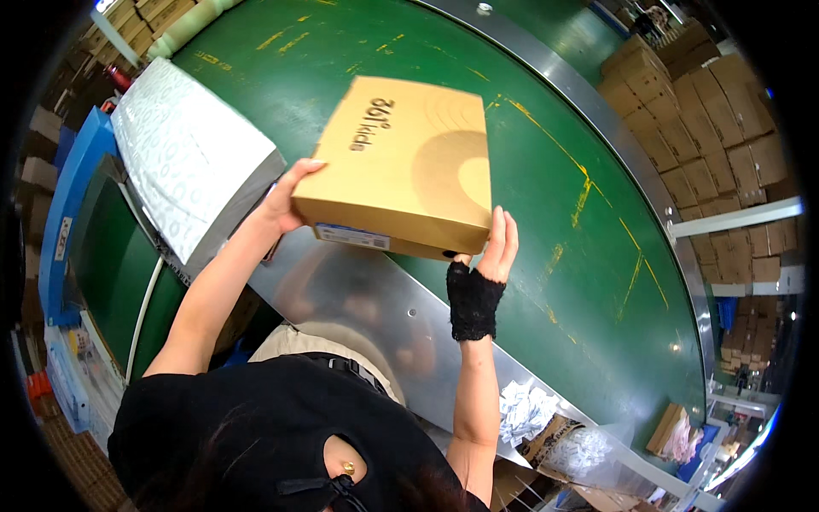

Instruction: The person packs shoes into boxes by inserting silica gel packets, lining the shoeboxes with wrapping paper, placing the shoes inside, closing the boxes, and setting them onto the conveyor belt.

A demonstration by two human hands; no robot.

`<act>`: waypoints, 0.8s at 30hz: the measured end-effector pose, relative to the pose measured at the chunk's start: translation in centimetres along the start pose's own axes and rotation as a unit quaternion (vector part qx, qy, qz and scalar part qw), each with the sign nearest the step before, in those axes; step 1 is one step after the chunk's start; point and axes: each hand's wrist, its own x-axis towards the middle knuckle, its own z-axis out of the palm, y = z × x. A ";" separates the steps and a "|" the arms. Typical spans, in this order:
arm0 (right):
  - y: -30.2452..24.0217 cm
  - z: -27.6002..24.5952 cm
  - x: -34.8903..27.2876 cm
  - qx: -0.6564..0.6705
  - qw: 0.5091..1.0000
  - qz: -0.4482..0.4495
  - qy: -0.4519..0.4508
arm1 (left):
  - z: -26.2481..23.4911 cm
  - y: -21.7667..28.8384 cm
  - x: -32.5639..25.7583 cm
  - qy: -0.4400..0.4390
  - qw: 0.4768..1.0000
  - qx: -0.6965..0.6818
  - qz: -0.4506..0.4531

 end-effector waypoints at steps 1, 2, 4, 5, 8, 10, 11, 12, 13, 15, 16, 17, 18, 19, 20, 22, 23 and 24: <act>0.0 0.3 -0.8 0.007 1.000 -0.005 -0.004 | -1.4 -0.3 -1.5 -0.009 0.996 -0.056 0.073; 0.7 0.8 -2.1 0.029 0.999 0.021 -0.022 | -2.6 -0.1 -3.4 0.004 0.988 -0.090 0.123; 4.0 2.3 -5.5 -0.012 0.998 0.022 -0.059 | -5.6 0.5 -7.7 0.022 0.968 -0.147 0.204; 5.4 3.0 -7.5 -0.051 0.997 0.013 -0.064 | -7.4 0.7 -9.8 0.028 0.956 -0.172 0.237; 9.0 2.8 -13.6 -0.126 0.968 0.156 -0.154 | -10.8 1.8 -17.2 0.146 0.906 -0.210 0.339; 10.1 2.4 -16.9 -0.215 0.932 0.228 -0.180 | -12.5 1.9 -20.9 0.218 0.866 -0.224 0.391; 10.3 2.2 -18.2 -0.270 0.908 0.254 -0.194 | -12.3 2.0 -22.6 0.264 0.845 -0.224 0.408; 10.9 2.3 -19.6 -0.268 0.908 0.253 -0.198 | -13.1 1.8 -23.9 0.304 0.825 -0.245 0.410; 11.8 2.5 -21.1 -0.283 0.922 0.205 -0.165 | -13.7 1.5 -24.2 0.364 0.790 -0.229 0.438; 11.5 3.0 -21.4 -0.296 0.933 0.154 -0.132 | -15.2 1.4 -24.6 0.429 0.720 -0.387 0.384; 11.5 3.2 -21.4 -0.300 0.935 0.150 -0.112 | -15.6 0.8 -24.3 0.442 0.720 -0.376 0.380; 11.2 3.4 -21.2 -0.304 0.937 0.147 -0.093 | -15.5 0.2 -23.9 0.454 0.721 -0.364 0.376; 11.2 3.4 -21.3 -0.305 0.936 0.147 -0.092 | -15.8 -0.7 -23.4 0.396 0.778 -0.315 0.373; 11.2 3.5 -21.3 -0.305 0.936 0.149 -0.091 | -16.0 -1.4 -22.4 0.353 0.820 -0.278 0.354; 11.2 3.5 -21.4 -0.305 0.936 0.151 -0.090 | -16.3 -2.5 -20.8 0.344 0.852 -0.232 0.320; 10.9 3.3 -21.3 -0.298 0.937 0.158 -0.090 | -14.9 -5.1 -17.3 0.184 0.941 -0.146 0.244; 10.7 3.2 -21.3 -0.291 0.939 0.162 -0.089 | -12.6 -6.4 -15.4 0.200 0.959 -0.069 0.189; 10.6 3.2 -21.3 -0.291 0.938 0.162 -0.090 | -11.6 -7.9 -13.6 0.155 0.980 -0.008 0.129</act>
